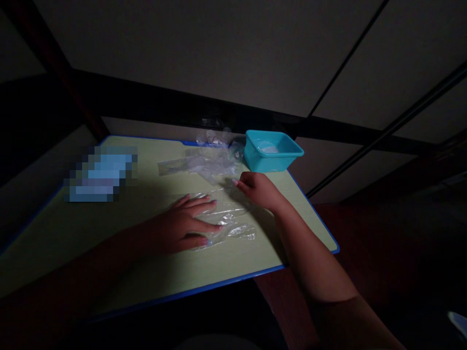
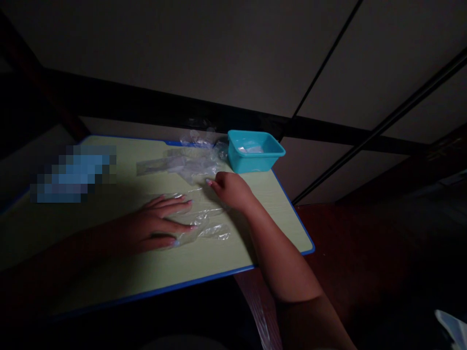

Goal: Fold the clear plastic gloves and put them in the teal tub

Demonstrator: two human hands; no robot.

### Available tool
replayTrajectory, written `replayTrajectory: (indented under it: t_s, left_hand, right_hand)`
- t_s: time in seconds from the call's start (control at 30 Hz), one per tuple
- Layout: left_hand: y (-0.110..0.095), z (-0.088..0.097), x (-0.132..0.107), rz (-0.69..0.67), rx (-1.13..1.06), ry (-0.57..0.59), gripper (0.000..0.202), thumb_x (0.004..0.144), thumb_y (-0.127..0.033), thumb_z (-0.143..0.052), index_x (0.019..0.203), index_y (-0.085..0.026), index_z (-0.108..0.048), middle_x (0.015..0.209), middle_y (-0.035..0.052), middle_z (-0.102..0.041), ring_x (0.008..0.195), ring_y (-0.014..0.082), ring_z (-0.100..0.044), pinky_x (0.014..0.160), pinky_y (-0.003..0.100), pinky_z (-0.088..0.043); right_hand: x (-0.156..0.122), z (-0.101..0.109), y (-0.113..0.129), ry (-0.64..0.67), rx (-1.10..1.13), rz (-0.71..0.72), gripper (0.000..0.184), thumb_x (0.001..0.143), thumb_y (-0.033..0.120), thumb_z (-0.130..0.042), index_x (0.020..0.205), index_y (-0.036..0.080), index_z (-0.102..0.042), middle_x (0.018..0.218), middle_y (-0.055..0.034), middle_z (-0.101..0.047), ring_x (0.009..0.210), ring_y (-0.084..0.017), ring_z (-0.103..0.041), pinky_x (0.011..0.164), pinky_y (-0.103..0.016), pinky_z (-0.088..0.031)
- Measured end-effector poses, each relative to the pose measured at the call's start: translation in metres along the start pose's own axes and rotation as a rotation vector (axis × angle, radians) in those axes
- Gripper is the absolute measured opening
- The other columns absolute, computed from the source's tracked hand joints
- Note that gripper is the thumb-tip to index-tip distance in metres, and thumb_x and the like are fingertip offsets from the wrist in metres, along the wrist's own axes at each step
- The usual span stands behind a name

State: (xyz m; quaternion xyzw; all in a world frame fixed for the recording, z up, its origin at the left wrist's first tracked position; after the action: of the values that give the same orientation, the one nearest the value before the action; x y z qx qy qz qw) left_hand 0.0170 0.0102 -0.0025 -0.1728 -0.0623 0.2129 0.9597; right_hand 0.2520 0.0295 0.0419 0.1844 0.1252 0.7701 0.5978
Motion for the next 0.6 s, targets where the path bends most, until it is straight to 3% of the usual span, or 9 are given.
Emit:
replayTrajectory:
  t_s: [0.1,0.27,0.4,0.5,0.6]
  left_hand:
    - [-0.001,0.006,0.001,0.019,-0.009,-0.098,0.037,0.09,-0.042,-0.054,0.127,-0.039,-0.059,0.149,0.006,-0.04,0.136,0.0338,-0.034,0.109,0.057,-0.024]
    - [0.0,0.023,0.004,0.134,-0.164,-0.383,0.037,0.092,-0.039,-0.047,0.117,-0.019,-0.065,0.124,0.0115,-0.06,0.115,0.0241,-0.054,0.101,0.038,-0.041]
    - [0.01,0.033,0.004,0.331,-0.344,-0.583,0.039,0.092,-0.044,-0.04,0.098,-0.016,-0.067,0.102,0.0082,-0.066,0.1,0.0225,-0.06,0.092,0.034,-0.047]
    - [0.022,0.033,0.004,0.514,-0.563,-0.718,0.046,0.092,-0.052,-0.036,0.094,-0.016,-0.064,0.091,0.007,-0.067,0.086,0.0212,-0.062,0.079,0.033,-0.05]
    - [0.03,0.031,0.003,0.587,-0.802,-0.878,0.043,0.091,-0.048,-0.037,0.086,-0.015,-0.064,0.088,0.0083,-0.068,0.075,0.018,-0.061,0.067,0.029,-0.049]
  right_hand:
    - [0.0,-0.003,0.002,-0.043,0.063,0.061,0.027,0.091,0.036,-0.046,0.074,0.017,-0.054,0.063,0.0003,-0.053,0.057,-0.012,-0.042,0.053,-0.024,-0.025]
    - [0.0,-0.007,0.007,-0.135,0.141,0.211,0.015,0.09,0.026,-0.046,0.083,0.016,-0.055,0.081,-0.0051,-0.058,0.074,-0.016,-0.052,0.066,-0.025,-0.037]
    - [-0.001,-0.012,0.009,-0.1,0.162,0.261,0.008,0.086,0.023,-0.053,0.086,0.016,-0.057,0.085,-0.0064,-0.06,0.081,-0.018,-0.054,0.075,-0.028,-0.04]
    - [-0.002,-0.017,0.011,-0.085,0.153,0.292,0.008,0.085,0.023,-0.057,0.087,0.016,-0.059,0.087,-0.0071,-0.062,0.085,-0.019,-0.055,0.078,-0.03,-0.041]
    - [-0.004,-0.022,0.015,-0.081,0.155,0.356,0.011,0.086,0.026,-0.058,0.091,0.016,-0.06,0.091,-0.0085,-0.062,0.09,-0.021,-0.056,0.082,-0.033,-0.042]
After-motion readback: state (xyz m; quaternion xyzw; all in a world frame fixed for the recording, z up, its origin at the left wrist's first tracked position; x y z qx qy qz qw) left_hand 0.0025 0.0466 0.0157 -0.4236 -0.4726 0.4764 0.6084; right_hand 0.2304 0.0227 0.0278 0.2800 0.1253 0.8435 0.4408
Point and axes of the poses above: each hand's wrist, its own x-axis towards the middle knuckle, its own z-axis out of the back of the hand, y = z × x, the point moved 2 cm from there along x, towards the middle knuckle
